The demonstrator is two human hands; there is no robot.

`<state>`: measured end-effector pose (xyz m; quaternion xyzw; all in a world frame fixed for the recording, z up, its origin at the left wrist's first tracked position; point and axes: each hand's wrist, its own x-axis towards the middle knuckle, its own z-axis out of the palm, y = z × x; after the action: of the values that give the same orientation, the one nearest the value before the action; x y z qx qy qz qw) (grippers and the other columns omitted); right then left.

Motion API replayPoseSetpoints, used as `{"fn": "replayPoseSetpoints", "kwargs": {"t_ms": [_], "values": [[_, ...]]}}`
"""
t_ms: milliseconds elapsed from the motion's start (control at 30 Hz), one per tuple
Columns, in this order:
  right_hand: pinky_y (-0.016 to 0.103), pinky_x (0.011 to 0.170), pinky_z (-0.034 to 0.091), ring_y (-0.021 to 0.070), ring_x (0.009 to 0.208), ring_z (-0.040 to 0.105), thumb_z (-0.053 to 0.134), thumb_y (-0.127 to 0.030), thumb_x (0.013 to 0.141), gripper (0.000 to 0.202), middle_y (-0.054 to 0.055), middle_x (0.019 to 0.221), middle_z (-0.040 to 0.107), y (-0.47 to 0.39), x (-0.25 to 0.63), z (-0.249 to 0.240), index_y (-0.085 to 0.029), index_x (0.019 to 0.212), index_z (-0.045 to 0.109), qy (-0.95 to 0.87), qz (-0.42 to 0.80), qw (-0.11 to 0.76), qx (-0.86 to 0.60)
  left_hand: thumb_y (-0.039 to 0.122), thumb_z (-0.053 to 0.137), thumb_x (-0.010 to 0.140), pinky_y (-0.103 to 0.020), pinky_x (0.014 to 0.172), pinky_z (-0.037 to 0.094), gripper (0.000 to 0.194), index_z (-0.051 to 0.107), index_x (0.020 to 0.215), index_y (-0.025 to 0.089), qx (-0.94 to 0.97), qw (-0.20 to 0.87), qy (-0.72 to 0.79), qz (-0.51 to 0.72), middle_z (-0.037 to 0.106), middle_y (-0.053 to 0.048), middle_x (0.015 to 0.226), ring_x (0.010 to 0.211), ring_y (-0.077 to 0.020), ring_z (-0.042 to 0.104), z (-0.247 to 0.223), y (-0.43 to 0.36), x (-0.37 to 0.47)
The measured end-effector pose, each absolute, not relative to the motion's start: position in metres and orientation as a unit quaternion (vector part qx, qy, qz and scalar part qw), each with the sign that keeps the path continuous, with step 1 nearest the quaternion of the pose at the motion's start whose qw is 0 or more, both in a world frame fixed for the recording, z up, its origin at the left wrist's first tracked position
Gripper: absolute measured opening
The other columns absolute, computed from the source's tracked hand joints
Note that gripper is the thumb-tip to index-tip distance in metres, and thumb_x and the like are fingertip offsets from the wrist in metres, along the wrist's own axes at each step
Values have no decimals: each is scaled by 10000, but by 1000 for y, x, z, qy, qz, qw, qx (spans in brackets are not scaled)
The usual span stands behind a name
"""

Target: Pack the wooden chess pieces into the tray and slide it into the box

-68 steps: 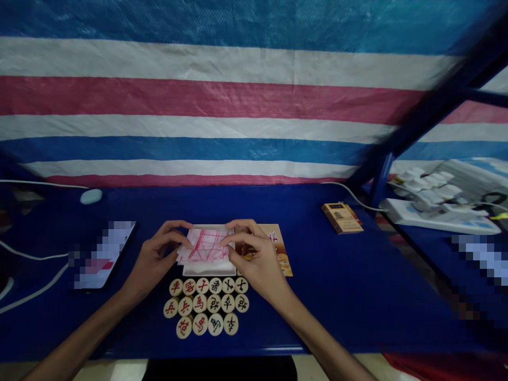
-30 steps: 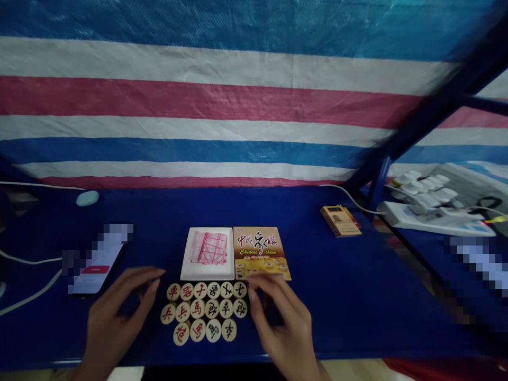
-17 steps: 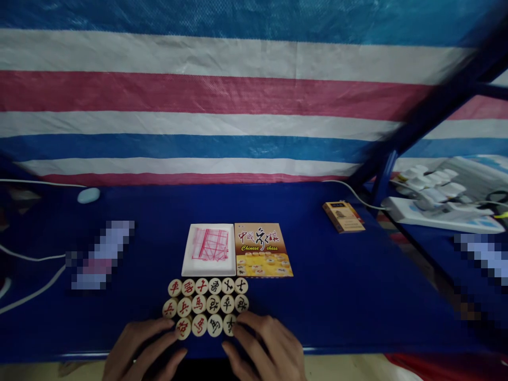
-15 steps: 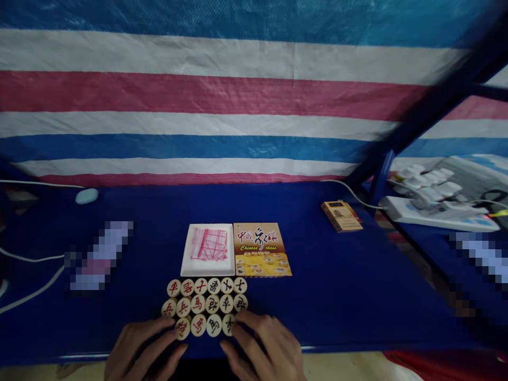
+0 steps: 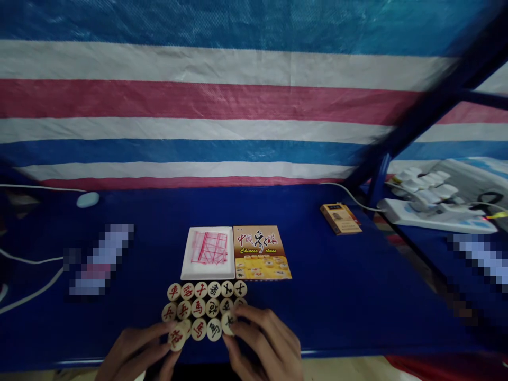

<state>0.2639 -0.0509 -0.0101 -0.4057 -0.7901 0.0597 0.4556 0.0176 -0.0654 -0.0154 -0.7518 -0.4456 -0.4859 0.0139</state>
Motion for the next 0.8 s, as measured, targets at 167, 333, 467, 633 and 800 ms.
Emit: {"fn": "replayPoseSetpoints", "kwargs": {"t_ms": [167,333,467,633,800], "values": [[313,799,602,178,970,714,712,-36,844,286,86,1121,721,-21,244,-2,-189,1079,654,-773,76,492,-394,95,728,858,-285,761,615,211,658,1039,179,-761,-49,-417,-494,761,-73,1062,928,-164,739,2,-27,33],[316,797,612,185,990,717,726,-28,822,305,82,1114,720,-13,240,-7,-194,1066,648,-744,109,526,-398,51,758,818,-270,779,603,251,652,1009,175,-747,-77,-421,-509,753,-63,1079,947,-155,735,-4,-19,38],[292,790,609,171,984,718,736,-44,826,289,81,1135,716,-14,243,-9,-192,1058,650,-768,118,500,-382,50,751,825,-272,813,603,246,650,1003,187,-748,-105,-413,-510,749,-50,1087,960,-150,734,-5,-20,36],[269,761,608,158,959,722,740,-62,832,258,75,1135,724,-12,242,-7,-194,1035,650,-772,127,494,-379,49,749,826,-263,823,594,214,626,929,191,-729,-151,-423,-517,741,-42,1084,969,-146,732,-7,-19,35],[277,764,602,159,961,723,735,-61,832,277,66,1129,732,-12,241,-7,-208,1051,649,-769,134,492,-386,57,736,843,-260,823,585,209,644,955,208,-731,-167,-429,-504,729,-31,1110,983,-138,719,-10,-21,33]]}}
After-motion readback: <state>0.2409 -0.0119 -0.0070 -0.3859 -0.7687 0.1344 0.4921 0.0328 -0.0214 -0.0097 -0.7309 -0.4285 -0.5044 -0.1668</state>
